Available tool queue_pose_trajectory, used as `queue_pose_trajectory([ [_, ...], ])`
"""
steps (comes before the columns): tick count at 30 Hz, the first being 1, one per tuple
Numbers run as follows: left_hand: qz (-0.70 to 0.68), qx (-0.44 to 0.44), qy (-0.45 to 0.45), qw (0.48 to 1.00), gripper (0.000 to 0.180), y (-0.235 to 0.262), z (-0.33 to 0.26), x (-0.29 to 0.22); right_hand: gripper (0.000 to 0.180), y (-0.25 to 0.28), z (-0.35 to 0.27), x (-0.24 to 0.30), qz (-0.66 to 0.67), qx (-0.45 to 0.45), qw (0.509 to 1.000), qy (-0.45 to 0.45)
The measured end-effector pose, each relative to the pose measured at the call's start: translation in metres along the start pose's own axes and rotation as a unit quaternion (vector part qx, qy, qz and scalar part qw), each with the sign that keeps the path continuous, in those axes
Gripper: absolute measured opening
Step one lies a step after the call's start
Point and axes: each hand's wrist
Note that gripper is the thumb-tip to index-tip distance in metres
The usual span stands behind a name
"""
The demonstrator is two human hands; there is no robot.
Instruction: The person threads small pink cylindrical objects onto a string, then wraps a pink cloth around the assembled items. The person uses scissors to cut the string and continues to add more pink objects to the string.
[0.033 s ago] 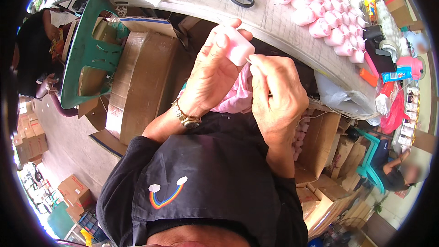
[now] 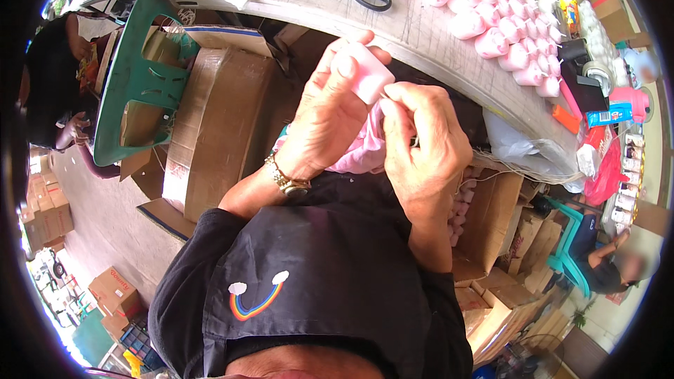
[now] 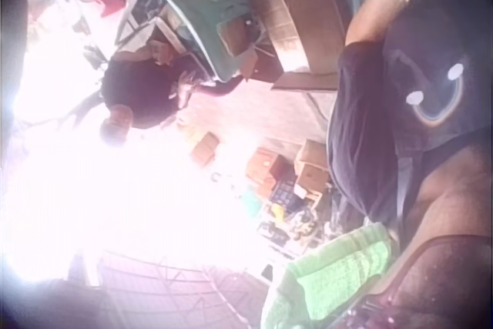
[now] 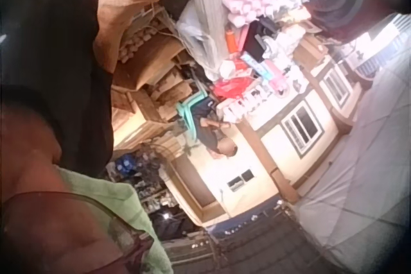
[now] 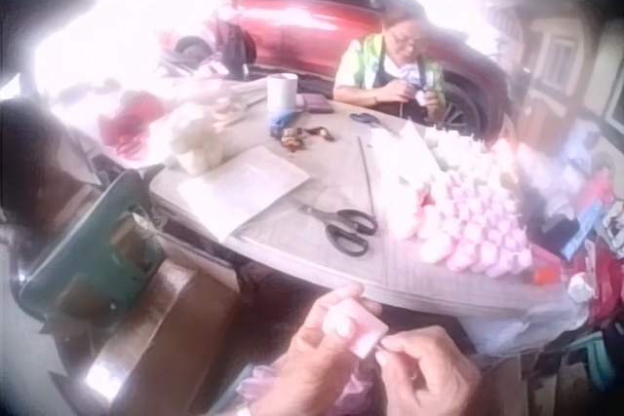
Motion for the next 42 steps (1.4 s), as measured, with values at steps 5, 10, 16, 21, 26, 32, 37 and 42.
queue_pose_trajectory([
  [5, 0.002, 0.002, -0.032, 0.999, 0.053, -0.001, 0.004, 0.001, 0.022, 0.003, -0.009, -0.015, 0.115, 0.053, 0.978, -0.164],
  [10, 0.063, -0.017, -0.078, 0.995, 0.058, 0.000, 0.010, -0.001, 0.024, 0.016, -0.019, -0.026, 0.183, 0.049, 0.949, -0.252],
  [16, 0.101, -0.001, -0.063, 0.993, 0.068, -0.007, -0.001, 0.002, 0.013, 0.013, -0.022, -0.030, 0.167, 0.001, 0.954, -0.247],
  [21, 0.127, 0.008, -0.092, 0.988, 0.074, -0.007, 0.000, -0.005, 0.010, 0.018, -0.022, -0.027, 0.175, 0.040, 0.952, -0.249],
  [26, 0.144, 0.024, -0.066, 0.987, 0.076, -0.010, -0.004, -0.001, 0.009, 0.015, -0.022, -0.028, 0.177, 0.026, 0.949, -0.258],
  [32, 0.140, 0.007, -0.094, 0.986, 0.078, -0.007, 0.000, -0.006, 0.021, 0.015, -0.024, -0.028, 0.194, 0.062, 0.951, -0.233],
  [37, 0.177, 0.036, -0.052, 0.982, 0.085, -0.005, -0.001, -0.005, 0.020, 0.016, -0.027, -0.029, 0.230, 0.022, 0.929, -0.289],
  [42, 0.223, 0.069, -0.053, 0.971, 0.090, -0.004, -0.001, -0.001, 0.011, 0.022, -0.011, -0.036, 0.187, 0.049, 0.959, -0.206],
])
Point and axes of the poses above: each hand's wrist, its own z-axis towards the middle knuckle, its own y-axis out of the back of the hand, x = y × z, and after that the axes turned 12 degrees about -x, right-handed
